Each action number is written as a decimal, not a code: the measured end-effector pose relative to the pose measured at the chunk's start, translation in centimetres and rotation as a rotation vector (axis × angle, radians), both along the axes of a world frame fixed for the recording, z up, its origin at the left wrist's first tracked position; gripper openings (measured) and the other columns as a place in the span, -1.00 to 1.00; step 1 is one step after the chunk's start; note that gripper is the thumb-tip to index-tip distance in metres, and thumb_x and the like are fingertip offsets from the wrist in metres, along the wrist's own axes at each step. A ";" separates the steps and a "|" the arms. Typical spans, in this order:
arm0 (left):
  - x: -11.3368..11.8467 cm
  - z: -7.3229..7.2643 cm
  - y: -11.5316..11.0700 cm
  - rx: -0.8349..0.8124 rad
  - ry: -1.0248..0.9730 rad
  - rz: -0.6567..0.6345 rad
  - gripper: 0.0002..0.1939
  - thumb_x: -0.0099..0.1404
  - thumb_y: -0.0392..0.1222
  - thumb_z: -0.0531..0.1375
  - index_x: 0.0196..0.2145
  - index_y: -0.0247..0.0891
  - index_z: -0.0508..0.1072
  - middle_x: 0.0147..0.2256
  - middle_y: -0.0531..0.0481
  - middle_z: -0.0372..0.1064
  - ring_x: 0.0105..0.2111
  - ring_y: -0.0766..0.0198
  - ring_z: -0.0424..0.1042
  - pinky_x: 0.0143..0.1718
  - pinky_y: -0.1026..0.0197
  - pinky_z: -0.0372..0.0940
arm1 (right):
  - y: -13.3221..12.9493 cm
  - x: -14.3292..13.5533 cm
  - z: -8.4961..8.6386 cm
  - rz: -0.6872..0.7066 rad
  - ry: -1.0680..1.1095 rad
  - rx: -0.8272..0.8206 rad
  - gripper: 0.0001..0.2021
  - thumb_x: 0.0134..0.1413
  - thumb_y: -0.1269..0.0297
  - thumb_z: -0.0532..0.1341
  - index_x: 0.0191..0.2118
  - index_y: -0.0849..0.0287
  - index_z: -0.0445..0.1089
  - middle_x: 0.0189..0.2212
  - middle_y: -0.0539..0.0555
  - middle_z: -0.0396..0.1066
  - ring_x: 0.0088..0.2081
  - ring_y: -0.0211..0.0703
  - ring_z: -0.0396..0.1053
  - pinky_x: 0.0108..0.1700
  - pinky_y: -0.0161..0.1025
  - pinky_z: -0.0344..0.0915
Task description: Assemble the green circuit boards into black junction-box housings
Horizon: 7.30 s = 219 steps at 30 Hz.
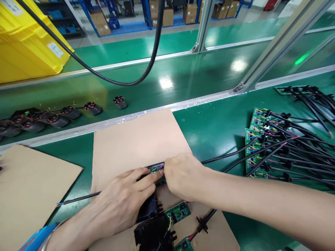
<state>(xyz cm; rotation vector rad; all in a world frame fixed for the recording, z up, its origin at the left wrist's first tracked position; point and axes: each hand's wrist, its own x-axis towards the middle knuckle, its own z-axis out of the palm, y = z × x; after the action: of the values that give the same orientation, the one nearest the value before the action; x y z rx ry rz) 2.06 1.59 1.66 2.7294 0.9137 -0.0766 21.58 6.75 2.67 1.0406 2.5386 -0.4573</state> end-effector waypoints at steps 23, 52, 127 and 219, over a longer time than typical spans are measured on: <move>0.9 -0.5 -1.7 0.087 -0.120 0.069 -0.43 0.27 -0.39 -0.01 0.22 -0.67 0.08 0.04 -0.46 0.35 0.02 -0.11 0.37 0.08 -0.12 0.24 | -0.2 3.2 -3.1 -0.035 0.602 0.111 -0.83 0.19 0.51 0.09 -0.34 0.25 0.40 -0.37 0.11 0.35 -0.27 -0.11 0.22 -0.15 -0.15 0.22; -7.5 2.6 19.5 0.384 -0.011 0.802 -0.82 0.31 -0.32 0.11 -0.14 -0.31 0.41 -0.08 -0.25 0.36 -0.02 -0.07 0.36 -0.03 -0.01 0.21 | 22.5 2.7 2.1 -0.165 0.398 0.512 -0.80 0.14 0.44 0.14 -0.15 0.30 0.45 -0.14 0.29 0.43 -0.05 0.11 0.30 -0.09 -0.07 0.21; -5.4 1.2 -6.0 -0.395 -0.218 0.662 -0.82 0.28 -0.36 0.14 -0.17 -0.20 0.42 -0.28 0.04 0.45 -0.27 0.19 0.46 -0.28 0.20 0.33 | -3.8 -3.6 -2.1 0.345 0.572 0.157 -0.86 0.08 0.50 0.27 -0.44 0.17 0.36 -0.36 0.04 0.29 -0.35 -0.14 0.17 -0.44 -0.19 -0.01; -2.8 -1.4 -5.5 -0.001 -0.251 0.122 -0.55 0.32 -0.35 0.10 0.16 -0.26 0.27 0.01 -0.10 0.43 -0.01 0.13 0.36 0.08 0.08 0.26 | -2.9 2.8 0.5 -0.107 0.426 -0.203 -0.84 0.23 0.44 0.05 -0.37 0.14 0.28 -0.40 -0.03 0.38 -0.32 -0.19 0.32 -0.26 -0.24 0.17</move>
<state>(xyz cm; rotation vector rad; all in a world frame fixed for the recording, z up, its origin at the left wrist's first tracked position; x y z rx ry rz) -0.69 -3.93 0.29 2.5977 1.0011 0.2816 24.34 3.82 3.15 1.0987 2.7231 -1.0421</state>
